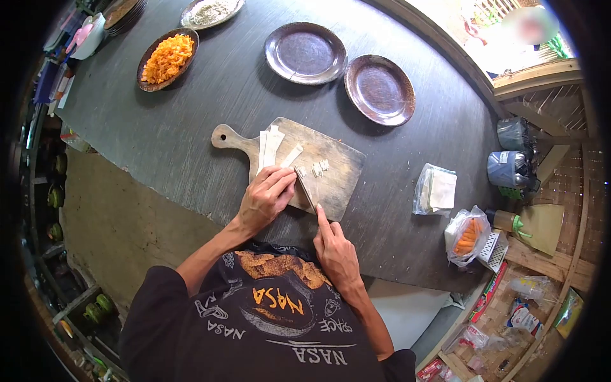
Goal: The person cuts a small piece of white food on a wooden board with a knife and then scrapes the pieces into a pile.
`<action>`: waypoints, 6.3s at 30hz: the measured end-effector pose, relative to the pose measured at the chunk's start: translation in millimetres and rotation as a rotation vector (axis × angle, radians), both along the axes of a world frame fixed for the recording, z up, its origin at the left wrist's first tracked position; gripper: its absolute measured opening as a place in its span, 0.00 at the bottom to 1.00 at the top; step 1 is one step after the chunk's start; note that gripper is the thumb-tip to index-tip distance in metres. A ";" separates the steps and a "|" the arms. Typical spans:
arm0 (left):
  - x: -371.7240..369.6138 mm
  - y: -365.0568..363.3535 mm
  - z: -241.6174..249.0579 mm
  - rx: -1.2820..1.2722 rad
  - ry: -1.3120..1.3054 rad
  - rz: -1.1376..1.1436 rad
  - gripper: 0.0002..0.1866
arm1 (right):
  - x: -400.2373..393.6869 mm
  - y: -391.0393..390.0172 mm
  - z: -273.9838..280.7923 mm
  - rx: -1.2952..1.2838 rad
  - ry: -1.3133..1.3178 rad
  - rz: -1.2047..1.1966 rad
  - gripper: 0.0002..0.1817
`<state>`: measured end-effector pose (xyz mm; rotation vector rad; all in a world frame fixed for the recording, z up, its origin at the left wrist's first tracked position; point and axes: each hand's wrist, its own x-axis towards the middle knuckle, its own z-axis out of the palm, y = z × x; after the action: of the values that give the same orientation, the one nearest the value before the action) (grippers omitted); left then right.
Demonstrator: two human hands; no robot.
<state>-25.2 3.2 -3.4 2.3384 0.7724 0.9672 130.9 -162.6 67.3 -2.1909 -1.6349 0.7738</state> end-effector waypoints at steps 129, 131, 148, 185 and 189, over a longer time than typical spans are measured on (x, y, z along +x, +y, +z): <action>-2.3 2.0 -2.3 -0.011 0.001 -0.007 0.17 | 3.8 -8.9 2.4 -0.038 0.052 0.003 0.34; -3.6 1.2 -4.0 0.004 0.004 0.001 0.16 | 2.6 -8.5 -2.4 -0.016 0.066 0.005 0.34; -4.5 2.7 -1.7 -0.017 -0.019 -0.022 0.16 | 5.7 -6.9 -6.3 0.073 0.038 0.031 0.35; -4.8 2.2 -1.0 -0.027 0.004 0.001 0.17 | 6.0 -10.7 -5.3 0.008 -0.002 0.043 0.35; -4.8 1.8 -3.3 0.009 -0.014 0.015 0.17 | 3.8 -6.9 -9.2 0.087 0.017 0.051 0.36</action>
<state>-30.0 5.0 -6.7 2.3347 0.7822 0.9941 134.8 -169.5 58.2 -2.0852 -1.6890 0.7192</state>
